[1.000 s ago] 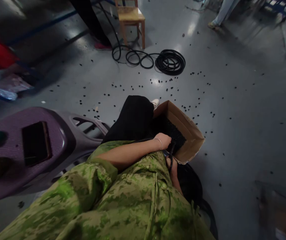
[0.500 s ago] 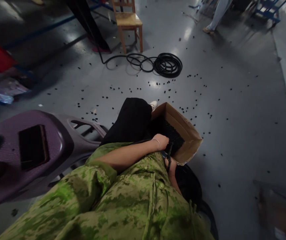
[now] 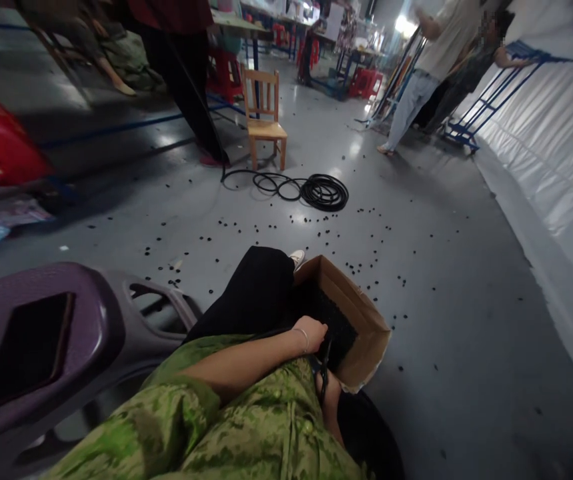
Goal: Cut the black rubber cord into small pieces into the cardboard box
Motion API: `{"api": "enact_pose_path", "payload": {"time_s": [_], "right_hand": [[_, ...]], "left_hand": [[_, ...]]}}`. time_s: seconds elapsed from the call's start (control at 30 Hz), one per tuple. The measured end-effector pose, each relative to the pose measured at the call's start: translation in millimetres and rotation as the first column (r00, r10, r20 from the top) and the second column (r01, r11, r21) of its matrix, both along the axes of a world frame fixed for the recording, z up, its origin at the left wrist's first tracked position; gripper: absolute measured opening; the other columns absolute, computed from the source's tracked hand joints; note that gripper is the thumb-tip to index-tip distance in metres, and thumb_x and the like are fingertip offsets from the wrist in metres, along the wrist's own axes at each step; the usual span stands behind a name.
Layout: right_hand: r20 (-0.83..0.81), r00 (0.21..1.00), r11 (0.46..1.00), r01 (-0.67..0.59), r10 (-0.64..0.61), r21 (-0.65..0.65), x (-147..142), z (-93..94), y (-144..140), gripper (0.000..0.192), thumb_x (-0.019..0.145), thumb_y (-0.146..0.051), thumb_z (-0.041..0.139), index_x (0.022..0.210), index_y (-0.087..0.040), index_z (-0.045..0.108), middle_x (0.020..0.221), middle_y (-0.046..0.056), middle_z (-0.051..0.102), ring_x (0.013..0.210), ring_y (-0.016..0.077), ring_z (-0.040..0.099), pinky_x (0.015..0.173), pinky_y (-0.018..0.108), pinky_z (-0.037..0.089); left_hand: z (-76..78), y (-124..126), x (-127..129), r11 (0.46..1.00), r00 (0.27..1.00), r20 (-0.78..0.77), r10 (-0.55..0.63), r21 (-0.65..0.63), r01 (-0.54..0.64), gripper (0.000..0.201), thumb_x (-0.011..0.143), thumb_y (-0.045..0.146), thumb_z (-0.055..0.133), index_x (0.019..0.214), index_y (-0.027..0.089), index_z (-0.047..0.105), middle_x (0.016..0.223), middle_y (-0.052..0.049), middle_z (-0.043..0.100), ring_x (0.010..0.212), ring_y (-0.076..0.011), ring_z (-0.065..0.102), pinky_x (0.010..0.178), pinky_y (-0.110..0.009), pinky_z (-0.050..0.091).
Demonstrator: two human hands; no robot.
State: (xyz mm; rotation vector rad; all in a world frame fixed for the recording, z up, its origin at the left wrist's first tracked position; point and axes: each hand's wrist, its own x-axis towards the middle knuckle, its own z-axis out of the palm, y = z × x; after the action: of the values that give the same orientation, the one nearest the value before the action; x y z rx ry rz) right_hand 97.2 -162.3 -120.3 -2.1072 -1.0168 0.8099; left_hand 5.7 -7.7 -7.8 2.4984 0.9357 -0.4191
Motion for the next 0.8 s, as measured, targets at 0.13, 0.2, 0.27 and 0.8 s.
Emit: {"api": "enact_pose_path", "payload": {"time_s": [0.13,0.2,0.27,0.8], "right_hand": [[-0.057,0.998,1.000,-0.015,0.016,0.010,4.9,-16.0,-2.4,0.043,0.065,-0.050,0.045,0.071,-0.018,0.073,0.073,0.010,0.071,0.070,0.0323,0.065,0.068,0.036,0.051],[-0.062,0.998,1.000,-0.021,0.022,0.014,6.0,-20.3,-2.5,0.041,0.065,-0.050,0.045,0.072,-0.020,0.074,0.074,0.009,0.072,0.072,0.0331,0.066,0.069,0.037,0.051],[-0.066,0.997,0.999,-0.030,0.031,0.026,6.2,-22.3,-2.2,0.039,0.066,-0.049,0.046,0.071,-0.023,0.074,0.075,0.007,0.073,0.075,0.0334,0.067,0.071,0.038,0.051],[-0.039,0.999,1.000,-0.023,0.023,0.010,4.5,-11.3,-3.1,0.033,0.067,-0.054,0.047,0.070,-0.034,0.074,0.075,0.002,0.074,0.077,0.0334,0.069,0.071,0.041,0.052]], "left_hand": [[-4.2,0.6,1.3,1.000,1.000,-0.010,-0.002,-0.005,0.002,0.027,0.083,0.030,0.051,0.102,0.015,0.064,0.088,-0.017,0.069,0.085,-0.0278,0.067,0.069,-0.036,0.052],[-4.9,0.7,1.6,1.000,1.000,-0.014,0.001,0.002,-0.001,0.028,0.082,0.030,0.052,0.102,0.014,0.064,0.088,-0.017,0.069,0.085,-0.0278,0.067,0.068,-0.035,0.052],[-4.6,0.7,1.6,1.000,1.000,-0.018,0.003,0.010,-0.002,0.028,0.082,0.030,0.053,0.102,0.015,0.064,0.089,-0.017,0.069,0.085,-0.0281,0.067,0.068,-0.035,0.051],[-6.9,-0.7,2.5,0.999,1.000,-0.021,-0.009,0.032,0.010,0.027,0.079,0.029,0.056,0.099,0.014,0.066,0.092,-0.017,0.068,0.084,-0.0280,0.066,0.068,-0.037,0.052]]}}
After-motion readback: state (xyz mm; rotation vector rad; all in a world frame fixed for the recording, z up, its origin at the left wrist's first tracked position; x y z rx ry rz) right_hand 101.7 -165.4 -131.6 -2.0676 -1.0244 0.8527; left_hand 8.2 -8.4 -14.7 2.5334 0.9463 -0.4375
